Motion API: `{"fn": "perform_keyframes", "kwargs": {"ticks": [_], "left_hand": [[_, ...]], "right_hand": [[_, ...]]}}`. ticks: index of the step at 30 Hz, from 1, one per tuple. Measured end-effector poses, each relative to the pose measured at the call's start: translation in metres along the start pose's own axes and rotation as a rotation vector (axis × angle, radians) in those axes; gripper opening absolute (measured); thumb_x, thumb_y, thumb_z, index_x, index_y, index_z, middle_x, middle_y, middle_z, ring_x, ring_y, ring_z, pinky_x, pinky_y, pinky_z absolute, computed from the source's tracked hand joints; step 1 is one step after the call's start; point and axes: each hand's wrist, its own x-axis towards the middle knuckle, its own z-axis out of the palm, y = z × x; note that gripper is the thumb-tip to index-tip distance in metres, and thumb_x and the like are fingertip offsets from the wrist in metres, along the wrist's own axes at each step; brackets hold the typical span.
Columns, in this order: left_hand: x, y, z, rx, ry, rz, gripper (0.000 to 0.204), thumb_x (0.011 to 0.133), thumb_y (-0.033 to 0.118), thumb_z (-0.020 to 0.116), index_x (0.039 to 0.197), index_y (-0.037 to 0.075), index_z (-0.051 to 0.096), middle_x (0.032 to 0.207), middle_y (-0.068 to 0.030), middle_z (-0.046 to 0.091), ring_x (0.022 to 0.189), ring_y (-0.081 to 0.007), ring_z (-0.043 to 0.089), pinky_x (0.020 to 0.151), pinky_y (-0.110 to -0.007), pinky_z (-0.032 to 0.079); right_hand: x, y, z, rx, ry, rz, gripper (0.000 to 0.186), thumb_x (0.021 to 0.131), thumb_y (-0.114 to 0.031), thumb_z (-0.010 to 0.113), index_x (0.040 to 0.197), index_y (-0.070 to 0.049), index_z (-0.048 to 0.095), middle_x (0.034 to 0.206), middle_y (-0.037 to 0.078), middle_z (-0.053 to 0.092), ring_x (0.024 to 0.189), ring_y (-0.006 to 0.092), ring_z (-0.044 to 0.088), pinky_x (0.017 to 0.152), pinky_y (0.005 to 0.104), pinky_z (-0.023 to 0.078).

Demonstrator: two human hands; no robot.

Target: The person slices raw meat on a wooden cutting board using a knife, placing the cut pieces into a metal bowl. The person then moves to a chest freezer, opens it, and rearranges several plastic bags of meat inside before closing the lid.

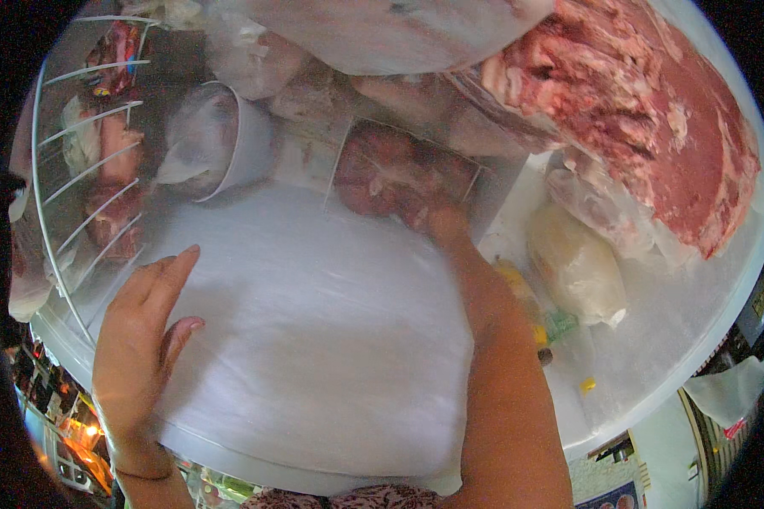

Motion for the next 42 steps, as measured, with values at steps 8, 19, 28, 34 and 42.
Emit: {"fn": "perform_keyframes", "kwargs": {"ticks": [8,19,28,34,42], "left_hand": [[0.002,-0.004,0.005,-0.019,-0.024,0.016,0.06,0.079,0.007,0.072,0.134,-0.001,0.052,0.115,-0.0202,0.061,0.103,-0.0391,0.057,0.091,-0.045,0.046],[0.002,0.015,0.006,0.02,-0.033,0.093,0.062,0.077,0.01,0.074,0.135,0.0,0.052,0.115,-0.0211,0.06,0.103,-0.0384,0.058,0.091,-0.045,0.047],[-0.018,0.022,-0.004,0.122,-0.036,0.205,0.075,0.071,0.014,0.079,0.139,0.004,0.049,0.122,-0.0188,0.058,0.111,-0.0374,0.055,0.097,-0.045,0.047],[-0.028,0.025,0.001,0.222,-0.126,0.345,0.061,0.084,0.016,0.062,0.141,0.0,0.047,0.124,-0.0237,0.055,0.114,-0.0381,0.054,0.105,-0.048,0.043],[-0.029,0.037,0.0,0.308,-0.107,0.361,0.057,0.089,0.012,0.051,0.144,0.002,0.044,0.127,-0.0215,0.054,0.115,-0.0337,0.054,0.108,-0.045,0.042]], "right_hand": [[-0.015,-0.01,0.022,0.113,0.626,0.477,0.032,0.081,-0.022,0.068,0.104,-0.001,0.066,0.103,0.02,0.067,0.091,0.0424,0.063,0.084,0.0492,0.049],[-0.007,0.052,0.044,-0.016,0.08,0.565,0.042,0.089,-0.036,0.06,0.111,-0.002,0.069,0.106,0.022,0.07,0.097,0.0401,0.067,0.084,0.049,0.052],[-0.012,0.08,0.052,-0.155,-0.109,0.471,0.044,0.089,-0.038,0.06,0.102,0.002,0.071,0.099,0.022,0.072,0.093,0.04,0.069,0.082,0.0487,0.053],[-0.022,0.092,0.057,-0.402,-0.143,0.366,0.025,0.09,-0.02,0.057,0.104,-0.006,0.072,0.103,0.017,0.072,0.097,0.0345,0.068,0.085,0.0477,0.052],[-0.022,0.07,0.038,-0.384,-0.121,0.435,0.022,0.088,-0.019,0.059,0.101,-0.008,0.073,0.1,0.014,0.072,0.089,0.0321,0.07,0.081,0.0464,0.053]]}}
